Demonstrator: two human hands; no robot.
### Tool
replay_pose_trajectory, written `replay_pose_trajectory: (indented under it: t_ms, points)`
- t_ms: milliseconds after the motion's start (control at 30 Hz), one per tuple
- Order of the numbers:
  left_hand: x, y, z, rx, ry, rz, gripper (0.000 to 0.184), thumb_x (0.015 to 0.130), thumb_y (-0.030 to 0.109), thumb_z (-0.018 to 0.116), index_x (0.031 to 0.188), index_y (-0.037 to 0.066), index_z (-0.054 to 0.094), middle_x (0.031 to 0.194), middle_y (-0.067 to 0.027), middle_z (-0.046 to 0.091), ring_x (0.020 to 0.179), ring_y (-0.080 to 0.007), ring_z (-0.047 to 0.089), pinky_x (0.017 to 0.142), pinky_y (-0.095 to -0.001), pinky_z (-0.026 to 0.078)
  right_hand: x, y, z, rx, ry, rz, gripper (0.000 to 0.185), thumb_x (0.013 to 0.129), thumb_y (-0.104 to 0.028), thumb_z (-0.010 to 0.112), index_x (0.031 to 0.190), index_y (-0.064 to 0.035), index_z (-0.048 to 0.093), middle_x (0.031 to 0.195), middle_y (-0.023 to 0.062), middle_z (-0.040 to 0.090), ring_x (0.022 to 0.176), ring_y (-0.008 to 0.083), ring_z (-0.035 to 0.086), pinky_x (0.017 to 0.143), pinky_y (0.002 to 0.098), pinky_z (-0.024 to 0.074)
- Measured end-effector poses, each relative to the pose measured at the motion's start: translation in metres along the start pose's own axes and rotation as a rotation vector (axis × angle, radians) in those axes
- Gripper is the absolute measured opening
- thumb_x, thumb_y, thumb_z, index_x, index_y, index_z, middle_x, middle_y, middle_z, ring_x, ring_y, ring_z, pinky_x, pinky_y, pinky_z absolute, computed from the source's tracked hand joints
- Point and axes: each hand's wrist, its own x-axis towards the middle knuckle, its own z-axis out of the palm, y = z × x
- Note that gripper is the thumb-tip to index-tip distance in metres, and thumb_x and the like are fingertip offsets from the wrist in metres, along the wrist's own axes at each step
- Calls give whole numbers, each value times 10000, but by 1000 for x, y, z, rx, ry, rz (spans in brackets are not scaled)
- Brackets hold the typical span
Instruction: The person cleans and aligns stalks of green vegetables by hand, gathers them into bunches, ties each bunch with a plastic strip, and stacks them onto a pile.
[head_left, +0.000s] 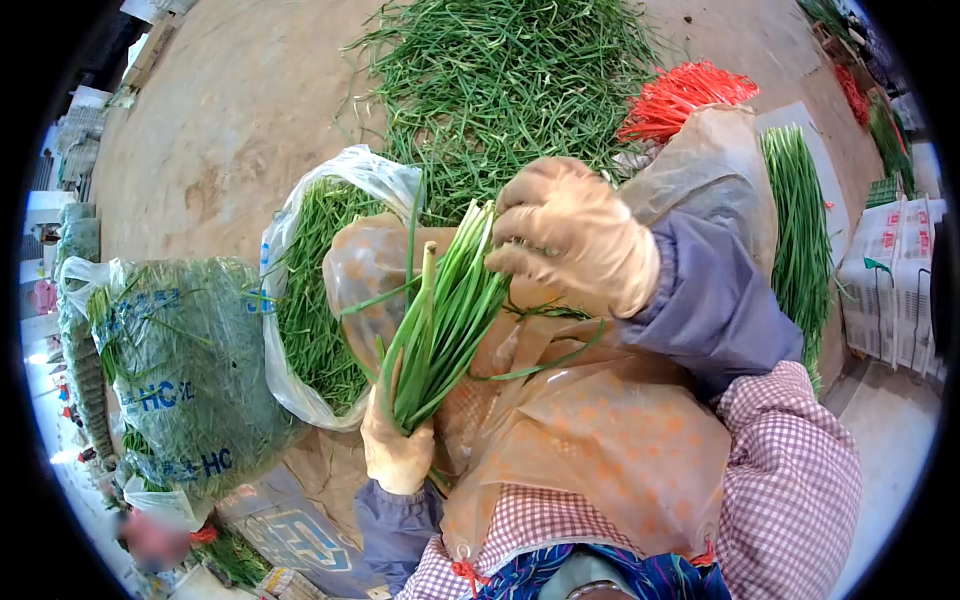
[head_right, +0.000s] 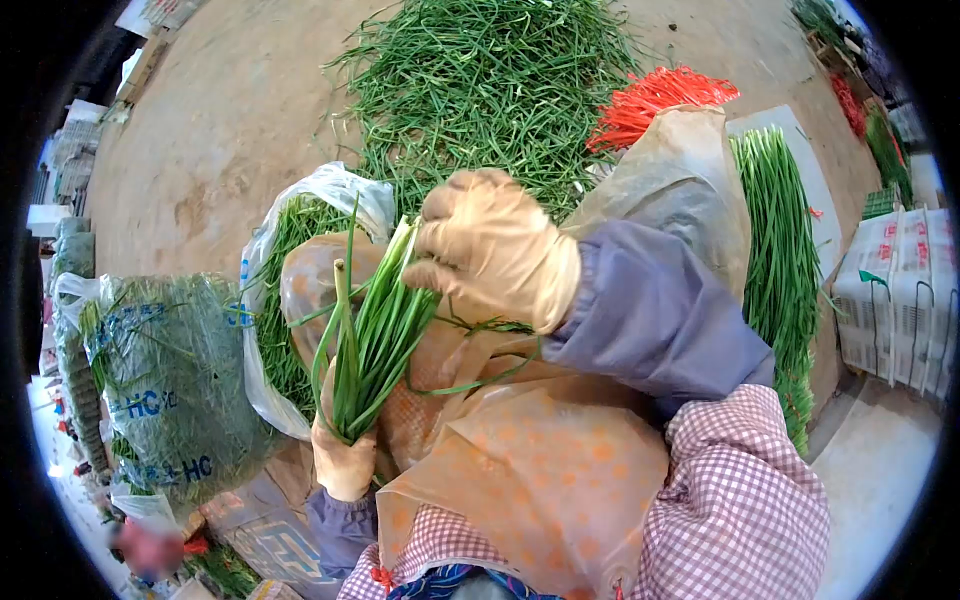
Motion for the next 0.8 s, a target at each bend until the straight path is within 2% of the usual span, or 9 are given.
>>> replay_pose_trajectory:
  t_ms: [67, 200, 333, 433, 533, 633, 667, 767, 800]
  points:
    - [-2, -4, 5, -55, 26, -28, 729, 702, -174, 552, 1396, 29, 460, 1288, -179, 583, 1178, -298, 587, 983, -353, 463, -5, 0, 15, -112, -112, 51, 201, 808, -281, 702, 898, -110, 649, 979, 56, 593, 989, 273, 558, 916, 440, 385]
    - [-4, -3, 6, -67, 44, -18, 744, 694, -182, 535, 1401, 36, 454, 1300, -173, 573, 1197, -308, 572, 1002, -356, 453, -15, 5, 45, -78, 70, 20, 193, 735, -165, 701, 895, -117, 604, 989, 42, 592, 986, 261, 568, 897, 437, 403]
    - [-3, 1, 6, -15, 53, 19, 733, 702, -166, 558, 1399, 33, 454, 1251, -173, 597, 1149, -316, 596, 965, -367, 471, -22, 31, 46, -270, 189, -48, 162, 787, -194, 623, 904, -105, 555, 974, 73, 584, 983, 269, 559, 899, 440, 401]
    - [-5, -2, 7, 27, 77, 20, 708, 716, -144, 579, 1391, 30, 460, 1210, -179, 614, 1105, -326, 613, 932, -375, 481, -20, 46, 9, -260, 369, 235, 131, 866, -141, 638, 860, -30, 570, 879, 116, 598, 825, 296, 590, 782, 394, 481]
    - [-7, -8, 7, -3, 79, 7, 686, 727, -126, 594, 1382, 32, 468, 1181, -186, 623, 1069, -343, 624, 908, -379, 489, -22, 36, -7, 34, 412, 360, 169, 861, -139, 678, 900, 8, 604, 908, 129, 621, 837, 277, 613, 772, 351, 502]
    - [-5, -3, 6, 37, 81, 46, 693, 723, -126, 591, 1385, 41, 468, 1172, -191, 623, 1060, -354, 626, 900, -379, 494, -25, 24, 1, 239, 321, 470, 262, 864, -178, 703, 1022, 14, 621, 956, 123, 640, 899, 233, 622, 824, 343, 497]
    - [-5, -3, 7, 58, 89, 72, 711, 716, -131, 583, 1393, 49, 463, 1171, -193, 622, 1058, -355, 626, 897, -379, 496, -31, 30, 8, 529, 233, 595, 511, 844, -206, 739, 1264, -1, 530, 1056, 122, 627, 982, 196, 598, 887, 327, 479]
    - [-9, -7, 9, 24, 91, 32, 787, 681, -148, 564, 1424, 74, 433, 1195, -197, 608, 1064, -364, 622, 889, -389, 502, -47, 10, 20, 1123, -94, 1000, 736, 843, -199, 752, 1429, -33, 338, 1199, 71, 559, 1084, 157, 522, 960, 318, 431]
    - [-11, -7, 10, -3, 84, -1, 816, 666, -153, 558, 1435, 82, 420, 1207, -199, 601, 1067, -368, 620, 887, -394, 504, -52, 3, 25, 1186, -193, 906, 849, 831, -249, 763, 1465, -40, 239, 1257, 91, 520, 1128, 175, 506, 989, 330, 414]
